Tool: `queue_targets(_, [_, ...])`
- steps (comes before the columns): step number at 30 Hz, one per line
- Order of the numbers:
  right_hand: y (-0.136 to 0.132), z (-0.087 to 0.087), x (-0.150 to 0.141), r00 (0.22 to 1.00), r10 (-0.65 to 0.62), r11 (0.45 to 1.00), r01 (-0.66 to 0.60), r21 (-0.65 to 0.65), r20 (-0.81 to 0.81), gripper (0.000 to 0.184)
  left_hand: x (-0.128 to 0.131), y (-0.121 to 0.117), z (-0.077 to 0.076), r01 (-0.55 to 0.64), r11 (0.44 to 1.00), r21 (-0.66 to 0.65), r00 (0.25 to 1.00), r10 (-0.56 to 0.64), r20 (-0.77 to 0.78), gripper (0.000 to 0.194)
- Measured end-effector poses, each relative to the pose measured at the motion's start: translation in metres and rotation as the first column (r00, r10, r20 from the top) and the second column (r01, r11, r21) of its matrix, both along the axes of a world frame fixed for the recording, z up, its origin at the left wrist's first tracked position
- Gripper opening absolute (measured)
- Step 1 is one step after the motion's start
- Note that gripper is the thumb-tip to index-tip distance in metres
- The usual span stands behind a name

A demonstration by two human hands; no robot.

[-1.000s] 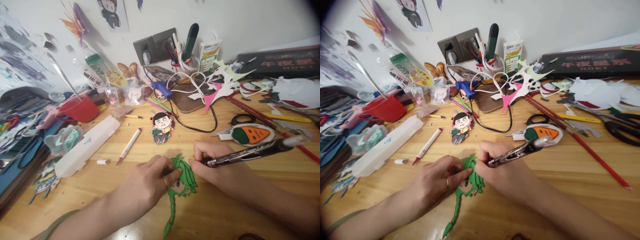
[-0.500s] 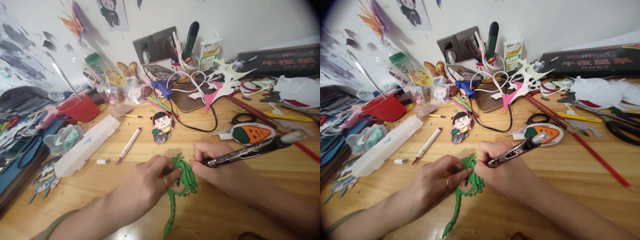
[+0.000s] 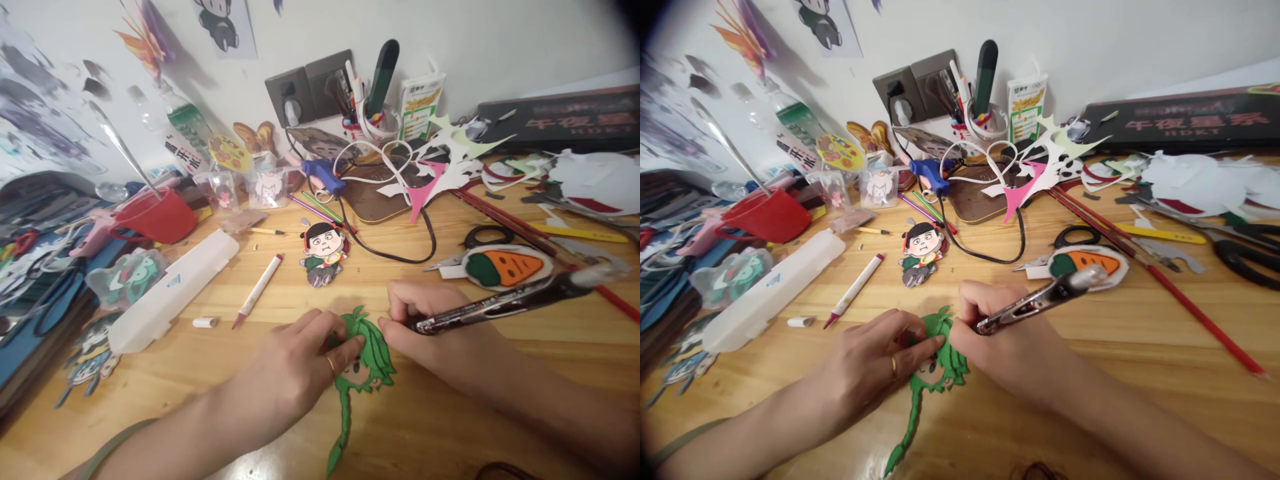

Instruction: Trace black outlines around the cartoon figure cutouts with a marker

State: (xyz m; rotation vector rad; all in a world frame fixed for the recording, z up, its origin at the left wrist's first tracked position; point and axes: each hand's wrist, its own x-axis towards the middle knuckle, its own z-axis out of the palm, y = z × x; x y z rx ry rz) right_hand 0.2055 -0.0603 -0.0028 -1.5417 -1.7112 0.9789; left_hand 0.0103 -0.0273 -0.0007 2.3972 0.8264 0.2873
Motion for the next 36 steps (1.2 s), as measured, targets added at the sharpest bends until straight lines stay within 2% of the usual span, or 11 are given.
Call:
queue_targets(6, [0.001,0.001,0.002,0.998,-0.037,0.999,0.037,-0.005,-0.041,0.027,0.001,0.001,0.005,0.068,0.988,0.14,0.998,-0.066,-0.023,0.022])
queue_targets(8, [0.002,0.0,0.004,0.994,-0.092,0.996,0.092,0.011,-0.055,0.028,0.0,0.0,0.005,0.126,0.96,0.251,0.992,-0.121,-0.035,0.021])
queue_targets(11, [0.005,-0.001,0.004,0.989,-0.126,0.992,0.127,0.016,-0.081,0.023,0.0,-0.002,0.002,0.185,0.89,0.417,0.982,-0.188,-0.035,0.017])
queue_targets(14, [0.007,-0.002,0.003,0.994,-0.088,0.996,0.089,0.017,-0.064,0.017,0.0,-0.007,-0.002,0.171,0.856,0.488,0.983,-0.179,-0.031,0.017])
queue_targets(17, [0.008,-0.002,0.0,0.999,-0.041,0.999,0.041,0.036,-0.002,0.021,0.001,-0.013,-0.003,0.161,0.829,0.536,0.985,-0.164,-0.042,0.016])
queue_targets(19, [0.008,-0.001,-0.001,1.0,-0.017,0.999,0.017,0.034,0.015,0.023,0.001,-0.017,-0.002,0.161,0.819,0.551,0.985,-0.164,-0.045,0.015])
queue_targets(24, [0.006,0.0,-0.002,0.999,0.033,0.999,-0.032,-0.041,0.017,0.023,0.001,-0.017,0.002,0.227,0.834,0.503,0.972,-0.223,-0.07,0.023])
queue_targets(29, [0.005,-0.004,-0.001,0.999,0.021,1.0,-0.022,0.022,0.034,0.023,0.0,-0.015,0.004,0.258,0.85,0.46,0.965,-0.246,-0.087,0.028])
queue_targets(36, [0.005,-0.004,-0.001,0.999,0.019,0.999,-0.02,0.026,0.041,0.024,0.002,-0.017,0.005,0.234,0.822,0.52,0.97,-0.234,-0.066,0.03])
